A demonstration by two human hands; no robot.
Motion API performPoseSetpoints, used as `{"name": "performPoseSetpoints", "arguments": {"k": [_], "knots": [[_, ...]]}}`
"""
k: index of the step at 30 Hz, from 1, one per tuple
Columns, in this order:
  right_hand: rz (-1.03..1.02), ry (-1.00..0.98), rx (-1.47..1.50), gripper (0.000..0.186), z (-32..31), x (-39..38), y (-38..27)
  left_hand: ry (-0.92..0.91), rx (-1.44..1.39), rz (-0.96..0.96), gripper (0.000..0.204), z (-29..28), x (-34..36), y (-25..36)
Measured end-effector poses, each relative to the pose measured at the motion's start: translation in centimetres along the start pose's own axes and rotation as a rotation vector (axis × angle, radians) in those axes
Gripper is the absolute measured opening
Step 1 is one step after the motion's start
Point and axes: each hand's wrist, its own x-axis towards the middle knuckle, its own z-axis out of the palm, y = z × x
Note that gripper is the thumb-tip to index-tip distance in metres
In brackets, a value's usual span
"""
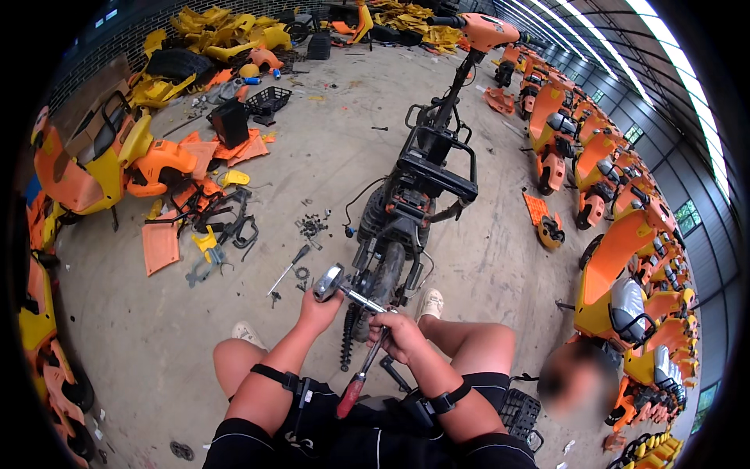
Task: The person assembles or repairs a vehicle part by hand using a wrench and a socket, fitting a bolt through a metal component and tightening it.
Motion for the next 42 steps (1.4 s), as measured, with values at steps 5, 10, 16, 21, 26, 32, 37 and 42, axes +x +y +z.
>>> {"name": "performPoseSetpoints", "arguments": {"k": [5,10,16,21,26,32,37,42], "knots": [[-1.126,0.390,-1.347,0.023,2.1,-0.6,1.2,0.003,-0.080,0.024,0.023,-0.4,0.3,-1.6],[-0.851,0.292,-1.096,0.023,3.1,-1.3,-0.4,0.021,-0.096,-0.058,0.022,0.1,0.1,-1.3],[-0.291,0.068,-0.185,0.015,2.2,-0.7,0.4,0.029,-0.029,0.056,0.024,-0.4,0.0,-0.6],[-1.118,0.360,-1.287,0.018,1.5,-0.5,1.3,-0.047,0.060,-0.094,0.025,-0.8,-0.3,0.3],[-0.595,0.252,-0.787,0.017,1.6,-0.9,-0.9,-0.021,-0.002,-0.075,0.025,-0.1,-1.1,-0.4],[-0.434,0.227,-0.619,0.012,1.9,-0.8,0.7,0.014,-0.017,-0.062,0.027,0.0,-1.0,-0.5],[-1.406,0.324,-1.621,0.022,1.5,-0.6,-0.2,-0.030,-0.005,-0.146,0.026,-0.1,-0.8,-1.7],[-0.343,0.198,-0.440,0.013,3.6,-1.9,-1.7,-0.010,0.030,-0.076,0.025,0.3,-1.2,-1.4]]}}
